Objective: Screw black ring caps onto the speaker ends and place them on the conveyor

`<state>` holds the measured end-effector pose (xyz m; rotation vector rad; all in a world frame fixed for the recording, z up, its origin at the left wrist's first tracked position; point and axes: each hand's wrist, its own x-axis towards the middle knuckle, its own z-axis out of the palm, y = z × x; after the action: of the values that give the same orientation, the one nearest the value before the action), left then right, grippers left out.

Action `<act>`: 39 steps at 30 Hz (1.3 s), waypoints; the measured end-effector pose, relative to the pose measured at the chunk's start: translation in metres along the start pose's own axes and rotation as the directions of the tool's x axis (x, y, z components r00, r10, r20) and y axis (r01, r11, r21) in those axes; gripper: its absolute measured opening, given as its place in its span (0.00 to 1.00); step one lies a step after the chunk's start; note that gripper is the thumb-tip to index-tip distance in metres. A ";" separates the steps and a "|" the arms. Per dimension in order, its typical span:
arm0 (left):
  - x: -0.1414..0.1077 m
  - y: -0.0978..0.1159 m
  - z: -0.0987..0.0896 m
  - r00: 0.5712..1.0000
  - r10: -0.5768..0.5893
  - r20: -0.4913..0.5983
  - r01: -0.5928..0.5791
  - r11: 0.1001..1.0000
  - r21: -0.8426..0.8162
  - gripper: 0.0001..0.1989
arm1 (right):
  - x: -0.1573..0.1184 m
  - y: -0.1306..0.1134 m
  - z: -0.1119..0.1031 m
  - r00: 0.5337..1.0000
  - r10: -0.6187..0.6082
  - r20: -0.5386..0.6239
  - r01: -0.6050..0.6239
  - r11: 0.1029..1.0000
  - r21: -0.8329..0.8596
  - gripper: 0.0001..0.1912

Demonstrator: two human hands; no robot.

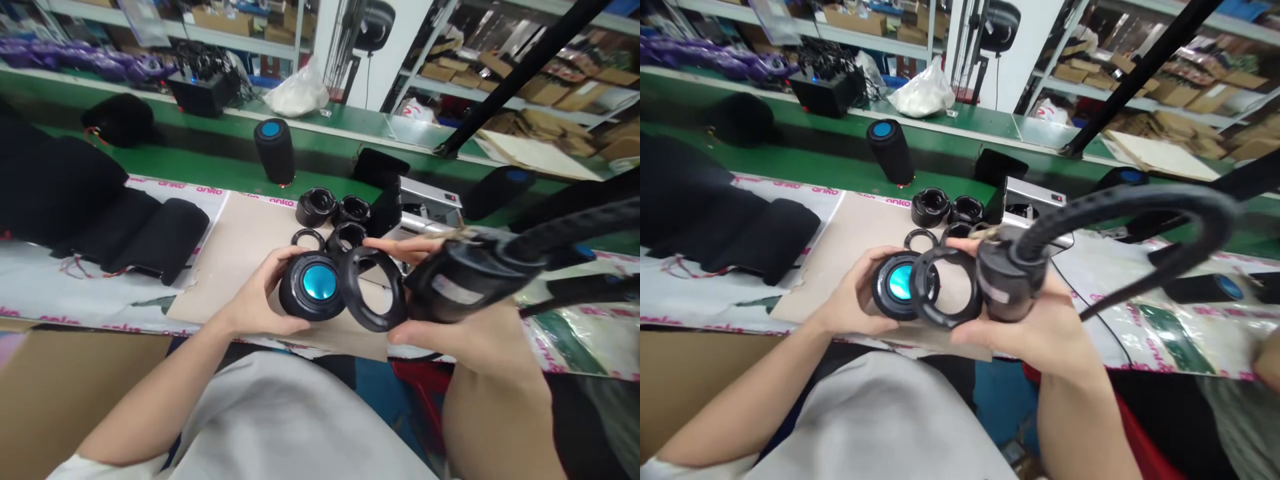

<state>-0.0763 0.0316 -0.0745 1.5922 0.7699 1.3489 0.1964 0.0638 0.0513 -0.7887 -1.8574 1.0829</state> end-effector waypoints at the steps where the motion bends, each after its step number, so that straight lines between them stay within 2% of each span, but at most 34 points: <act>1: 0.002 0.000 -0.008 0.999 -0.009 0.039 0.010 1.000 -0.028 0.52 | 0.005 0.002 -0.002 0.996 -0.015 0.085 0.014 1.000 0.013 0.39; 4: 0.006 -0.002 -0.022 0.993 -0.026 0.112 0.038 0.994 -0.104 0.51 | 0.024 0.006 -0.001 0.961 -0.037 0.275 0.008 0.994 0.105 0.42; 6: 0.007 -0.004 -0.027 0.987 -0.035 0.158 0.056 0.990 -0.130 0.51 | 0.040 0.008 0.004 0.923 0.009 0.384 -0.036 0.997 0.063 0.42; 9: 0.006 -0.005 -0.029 0.981 -0.042 0.192 0.062 0.993 -0.098 0.54 | 0.061 0.009 0.010 0.837 0.067 0.543 -0.045 0.998 -0.053 0.40; 11: 0.004 -0.004 -0.029 0.981 -0.034 0.191 0.049 0.996 -0.072 0.56 | 0.068 0.009 0.009 0.791 0.064 0.608 -0.014 0.996 -0.085 0.39; 12: 0.003 -0.003 -0.028 0.981 -0.023 0.193 0.037 0.997 -0.066 0.57 | 0.069 0.009 0.008 0.787 0.051 0.615 -0.002 0.997 -0.080 0.39; 13: 0.002 -0.002 -0.027 0.980 -0.014 0.197 0.026 0.998 -0.059 0.58 | 0.067 0.008 0.007 0.802 0.037 0.596 0.000 0.998 -0.062 0.38; 14: 0.001 -0.001 -0.027 0.980 -0.007 0.197 0.016 0.999 -0.045 0.59 | 0.063 0.007 0.006 0.837 0.027 0.547 -0.011 0.999 -0.033 0.37; 15: 0.000 0.001 -0.026 0.980 -0.005 0.197 0.009 1.000 -0.022 0.59 | 0.056 0.006 0.006 0.885 0.035 0.463 -0.033 0.999 -0.012 0.37; 17: -0.002 0.003 -0.025 0.981 -0.015 0.192 0.007 0.999 0.041 0.59 | 0.036 0.003 0.013 0.968 0.150 0.199 -0.146 0.989 -0.036 0.40; 18: -0.003 0.004 -0.025 0.981 -0.017 0.194 0.003 0.997 0.071 0.58 | 0.024 0.003 0.018 0.972 0.228 0.052 -0.224 0.973 -0.060 0.42; 19: -0.004 0.005 -0.025 0.980 -0.013 0.197 -0.006 0.996 0.092 0.57 | 0.013 0.002 0.026 0.951 0.298 -0.081 -0.305 0.949 -0.083 0.44; 21: -0.005 0.005 -0.024 0.979 0.023 0.203 -0.047 0.993 0.113 0.57 | -0.006 0.003 0.043 0.917 0.339 -0.210 -0.361 0.929 -0.080 0.48; 25: -0.009 0.005 -0.015 0.977 0.132 0.168 -0.156 0.978 0.138 0.60 | -0.017 0.003 0.069 0.952 0.245 -0.185 -0.271 0.954 -0.128 0.46; 29: -0.019 0.005 0.012 0.977 0.214 -0.005 -0.211 0.965 0.154 0.61 | -0.014 -0.003 0.076 0.926 0.343 -0.158 -0.367 0.916 -0.162 0.36; 32: -0.022 0.007 0.032 0.968 0.182 -0.171 -0.153 0.974 0.169 0.66 | -0.015 -0.005 0.070 0.933 0.331 -0.140 -0.346 0.933 -0.103 0.35; 34: -0.021 0.009 0.038 0.959 0.147 -0.243 -0.108 0.980 0.167 0.67 | -0.015 -0.006 0.059 0.953 0.261 -0.155 -0.271 0.961 -0.047 0.35; 37: -0.019 0.014 0.038 0.965 0.116 -0.237 -0.075 0.982 0.176 0.67 | -0.008 -0.010 0.038 0.964 0.103 -0.245 -0.104 0.995 0.007 0.34; 39: -0.019 0.017 0.034 0.969 0.100 -0.224 -0.061 0.983 0.174 0.67 | -0.002 -0.014 0.027 0.969 0.055 -0.241 -0.052 0.998 0.016 0.33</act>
<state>-0.0481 0.0004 -0.0679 1.6266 0.9899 1.5851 0.1722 0.0466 0.0553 -0.9266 -1.6332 0.9816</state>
